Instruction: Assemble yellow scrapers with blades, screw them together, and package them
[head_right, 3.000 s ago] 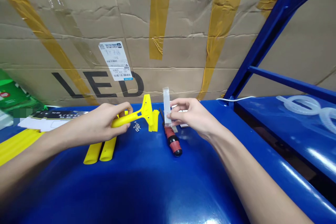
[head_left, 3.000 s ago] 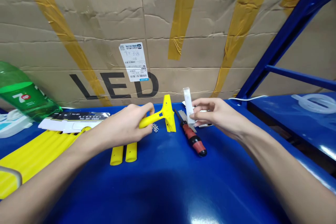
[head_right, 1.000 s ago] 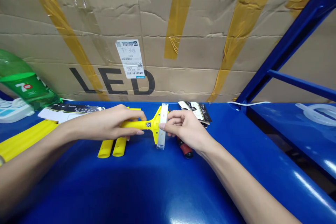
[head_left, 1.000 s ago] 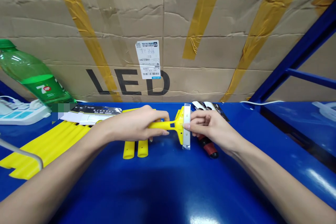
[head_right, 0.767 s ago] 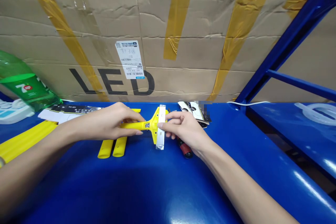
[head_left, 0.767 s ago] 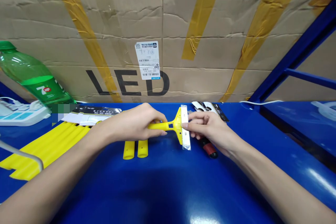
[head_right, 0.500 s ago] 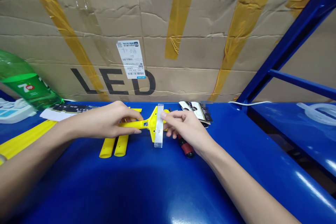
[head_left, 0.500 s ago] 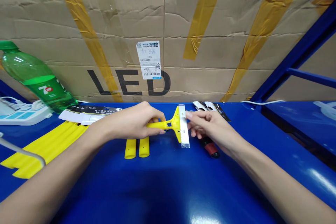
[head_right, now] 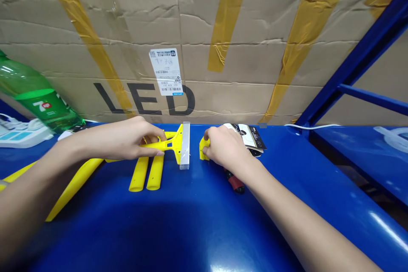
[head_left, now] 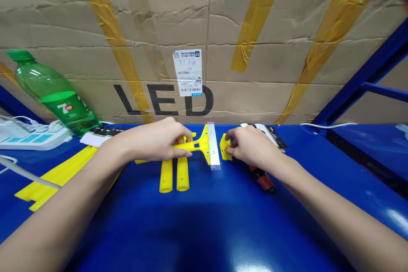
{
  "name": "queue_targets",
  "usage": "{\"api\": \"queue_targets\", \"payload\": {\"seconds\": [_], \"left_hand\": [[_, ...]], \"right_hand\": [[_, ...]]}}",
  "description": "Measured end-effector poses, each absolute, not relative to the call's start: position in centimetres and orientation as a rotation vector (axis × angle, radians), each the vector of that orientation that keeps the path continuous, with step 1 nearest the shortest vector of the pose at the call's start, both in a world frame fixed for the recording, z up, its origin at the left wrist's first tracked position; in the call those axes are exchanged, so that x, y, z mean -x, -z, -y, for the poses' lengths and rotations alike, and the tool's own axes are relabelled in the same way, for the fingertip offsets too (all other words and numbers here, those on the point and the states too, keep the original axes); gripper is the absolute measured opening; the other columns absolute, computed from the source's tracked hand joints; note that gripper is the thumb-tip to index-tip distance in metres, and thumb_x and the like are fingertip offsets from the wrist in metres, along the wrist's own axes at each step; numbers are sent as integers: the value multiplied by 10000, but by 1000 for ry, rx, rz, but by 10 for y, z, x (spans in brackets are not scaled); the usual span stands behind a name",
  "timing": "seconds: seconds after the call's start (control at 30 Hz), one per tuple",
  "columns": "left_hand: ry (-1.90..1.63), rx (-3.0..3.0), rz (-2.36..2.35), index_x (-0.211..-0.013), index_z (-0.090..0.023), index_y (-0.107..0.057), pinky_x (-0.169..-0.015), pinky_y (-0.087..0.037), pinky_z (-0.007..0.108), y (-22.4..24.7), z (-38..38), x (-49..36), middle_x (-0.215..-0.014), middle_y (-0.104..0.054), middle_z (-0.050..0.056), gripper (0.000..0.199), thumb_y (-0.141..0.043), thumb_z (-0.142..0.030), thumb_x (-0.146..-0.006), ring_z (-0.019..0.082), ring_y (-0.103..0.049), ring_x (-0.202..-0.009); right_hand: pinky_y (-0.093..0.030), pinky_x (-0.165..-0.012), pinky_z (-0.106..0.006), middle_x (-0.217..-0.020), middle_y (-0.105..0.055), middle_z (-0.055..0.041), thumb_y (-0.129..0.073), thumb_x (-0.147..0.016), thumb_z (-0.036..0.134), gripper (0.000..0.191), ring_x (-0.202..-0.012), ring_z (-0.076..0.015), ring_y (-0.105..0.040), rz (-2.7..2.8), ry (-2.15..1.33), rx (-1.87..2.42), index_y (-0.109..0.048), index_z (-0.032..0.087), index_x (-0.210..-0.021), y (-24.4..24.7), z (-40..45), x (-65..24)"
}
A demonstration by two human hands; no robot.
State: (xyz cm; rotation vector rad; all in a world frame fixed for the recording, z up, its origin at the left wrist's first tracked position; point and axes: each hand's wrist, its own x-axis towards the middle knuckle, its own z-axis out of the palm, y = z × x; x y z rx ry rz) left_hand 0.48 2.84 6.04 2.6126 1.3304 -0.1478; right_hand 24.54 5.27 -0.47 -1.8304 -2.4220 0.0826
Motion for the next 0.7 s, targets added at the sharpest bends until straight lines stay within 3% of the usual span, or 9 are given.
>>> {"api": "queue_targets", "payload": {"seconds": [0.17, 0.5, 0.7], "left_hand": [[161, -2618, -1317, -744, -204, -573, -514, -277, 291, -60, -28, -5, -623, -568, -27, 239, -624, -370, -908, 129, -451, -539], [131, -2578, -1315, -792, -196, -649, -521, -290, 291, -57, -28, -6, -658, -628, 2, 199, -640, -370, -888, 143, -498, -547], [133, -2576, -1296, -788, -203, -633, -523, -294, 283, -55, -28, -5, -639, -607, -12, 213, -630, -387, -895, 131, -453, -533]], "right_hand": [[-536, -761, -377, -960, -795, -96, -717, -779, 343, 342, -898, -296, -733, 2439, -95, 1849, -798, 209, -1083, 3, -55, -241], [-509, -692, -377, -942, -774, -142, -668, -762, 250, 466, -859, -324, -729, 2480, -8, 1819, -730, 205, -1223, -1, -50, -238], [-491, -647, -369, -895, -780, -145, -614, -796, 185, 326, -817, -324, -737, 2522, 17, 1793, -796, 222, -1065, -1, -46, -237]]}}
